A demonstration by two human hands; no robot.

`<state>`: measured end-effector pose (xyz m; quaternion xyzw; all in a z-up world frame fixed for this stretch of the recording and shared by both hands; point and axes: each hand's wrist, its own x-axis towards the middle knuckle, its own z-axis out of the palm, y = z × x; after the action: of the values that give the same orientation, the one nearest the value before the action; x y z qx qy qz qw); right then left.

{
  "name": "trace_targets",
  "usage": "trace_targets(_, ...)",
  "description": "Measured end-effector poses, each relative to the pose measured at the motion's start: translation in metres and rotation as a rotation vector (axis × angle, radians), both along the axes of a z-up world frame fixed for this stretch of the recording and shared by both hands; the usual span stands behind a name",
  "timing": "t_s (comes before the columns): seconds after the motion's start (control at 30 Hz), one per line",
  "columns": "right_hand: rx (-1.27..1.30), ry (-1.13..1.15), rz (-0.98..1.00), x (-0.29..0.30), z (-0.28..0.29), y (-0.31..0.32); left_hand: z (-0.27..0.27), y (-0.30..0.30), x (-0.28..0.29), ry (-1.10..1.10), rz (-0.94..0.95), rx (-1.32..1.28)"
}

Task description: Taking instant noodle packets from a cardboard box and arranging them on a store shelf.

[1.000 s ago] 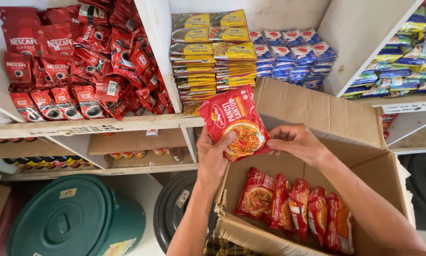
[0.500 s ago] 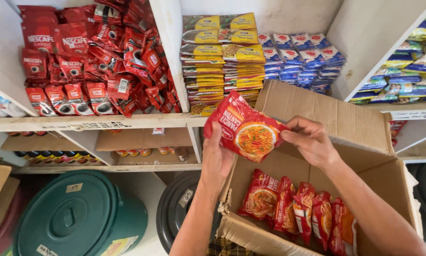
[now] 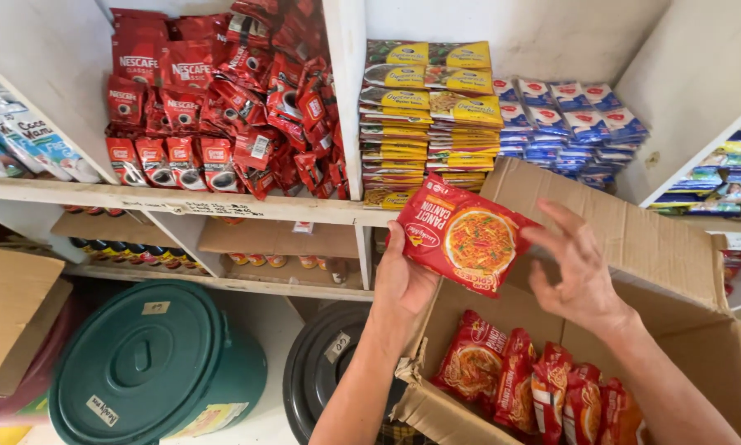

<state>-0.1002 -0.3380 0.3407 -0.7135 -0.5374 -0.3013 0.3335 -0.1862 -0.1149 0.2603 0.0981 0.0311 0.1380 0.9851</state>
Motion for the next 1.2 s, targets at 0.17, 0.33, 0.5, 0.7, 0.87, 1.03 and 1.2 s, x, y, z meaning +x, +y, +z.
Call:
trace_targets(0.17,-0.171,-0.363,-0.132,-0.009,0.003,0.007,0.015,-0.011,-0.007,-0.045,-0.087,0.053)
trace_targets(0.33,-0.001,0.104,0.041,-0.002,-0.010,-0.002,0.034,-0.013,-0.020,-0.165,-0.099,0.239)
trace_targets(0.5,0.264,0.826,0.193,0.020,-0.054,-0.015,0.002,-0.004,-0.008,0.020,0.145,0.661)
trace_targets(0.7,0.479,1.267,0.478,0.016,-0.050,-0.007,-0.007,-0.006,-0.003,-0.023,0.148,0.545)
trace_targets(0.87,0.486,1.325,0.457,0.015,-0.046,-0.005,0.000,-0.007,-0.006,-0.058,0.182,0.440)
trace_targets(1.03,0.509,1.358,0.455,0.017,-0.038,-0.006,-0.006,-0.005,-0.002,-0.131,0.113,0.405)
trace_targets(1.2,0.499,1.355,0.458,0.016,-0.024,-0.014,0.003,-0.004,-0.002,-0.108,0.131,0.450)
